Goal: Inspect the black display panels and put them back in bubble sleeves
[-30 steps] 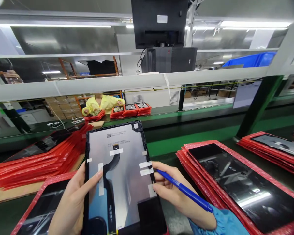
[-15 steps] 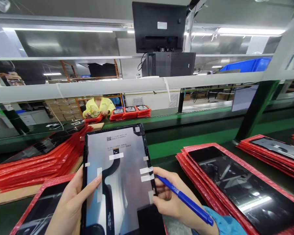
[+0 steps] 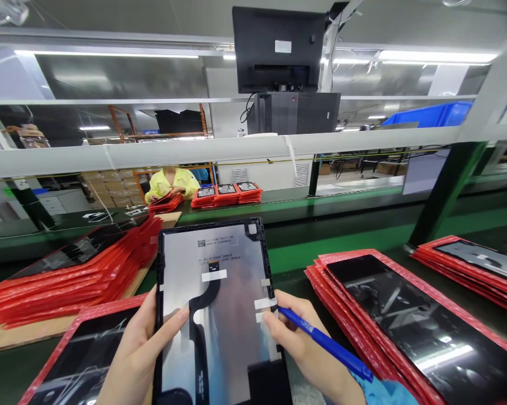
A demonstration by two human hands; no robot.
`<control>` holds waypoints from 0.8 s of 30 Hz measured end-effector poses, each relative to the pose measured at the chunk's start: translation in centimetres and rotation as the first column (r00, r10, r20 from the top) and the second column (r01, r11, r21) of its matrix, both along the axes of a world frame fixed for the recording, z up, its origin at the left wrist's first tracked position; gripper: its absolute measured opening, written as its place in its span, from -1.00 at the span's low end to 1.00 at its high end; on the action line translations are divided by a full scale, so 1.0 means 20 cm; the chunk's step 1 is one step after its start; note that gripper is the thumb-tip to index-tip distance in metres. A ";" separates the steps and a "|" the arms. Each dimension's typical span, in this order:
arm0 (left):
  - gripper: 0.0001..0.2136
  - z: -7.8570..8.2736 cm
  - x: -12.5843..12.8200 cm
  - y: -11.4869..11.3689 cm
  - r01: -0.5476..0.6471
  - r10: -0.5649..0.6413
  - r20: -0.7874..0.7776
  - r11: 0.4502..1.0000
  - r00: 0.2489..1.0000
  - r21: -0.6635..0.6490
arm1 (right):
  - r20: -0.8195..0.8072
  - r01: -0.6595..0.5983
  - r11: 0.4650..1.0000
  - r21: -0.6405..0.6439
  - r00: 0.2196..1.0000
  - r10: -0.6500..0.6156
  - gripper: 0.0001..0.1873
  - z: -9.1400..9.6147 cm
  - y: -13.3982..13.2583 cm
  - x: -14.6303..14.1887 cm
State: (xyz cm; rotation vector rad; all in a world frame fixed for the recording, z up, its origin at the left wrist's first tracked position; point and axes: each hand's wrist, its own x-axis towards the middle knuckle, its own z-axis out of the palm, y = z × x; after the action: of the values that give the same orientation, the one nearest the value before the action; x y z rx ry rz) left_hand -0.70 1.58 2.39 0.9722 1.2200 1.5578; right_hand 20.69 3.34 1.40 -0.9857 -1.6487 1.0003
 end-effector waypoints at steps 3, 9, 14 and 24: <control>-0.32 -0.01 -0.01 0.00 0.003 -0.003 -0.010 1.000 1.000 -0.001 | 0.001 0.024 1.000 0.001 1.000 -0.024 -0.72 -0.01 0.00 0.00; -0.33 -0.02 0.01 0.00 -0.005 0.004 0.022 0.998 1.000 0.056 | -0.053 0.166 0.985 0.043 0.985 -0.164 -0.62 -0.03 0.00 -0.01; -0.37 0.01 0.07 -0.01 -0.031 0.027 0.055 0.997 0.998 0.072 | -0.143 0.145 0.989 -0.031 0.979 -0.148 -0.62 -0.04 0.02 -0.01; -0.59 -0.03 0.00 0.09 0.105 -0.114 0.087 0.989 0.990 0.103 | -0.586 -0.189 0.909 -0.371 0.807 -0.071 -0.69 -0.11 0.14 0.02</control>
State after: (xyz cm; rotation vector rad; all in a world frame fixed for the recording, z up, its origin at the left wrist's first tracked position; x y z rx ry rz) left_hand -0.65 3.38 1.82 1.0013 1.0171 1.5698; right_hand 21.06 6.04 -0.78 -0.7682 -0.9618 1.5632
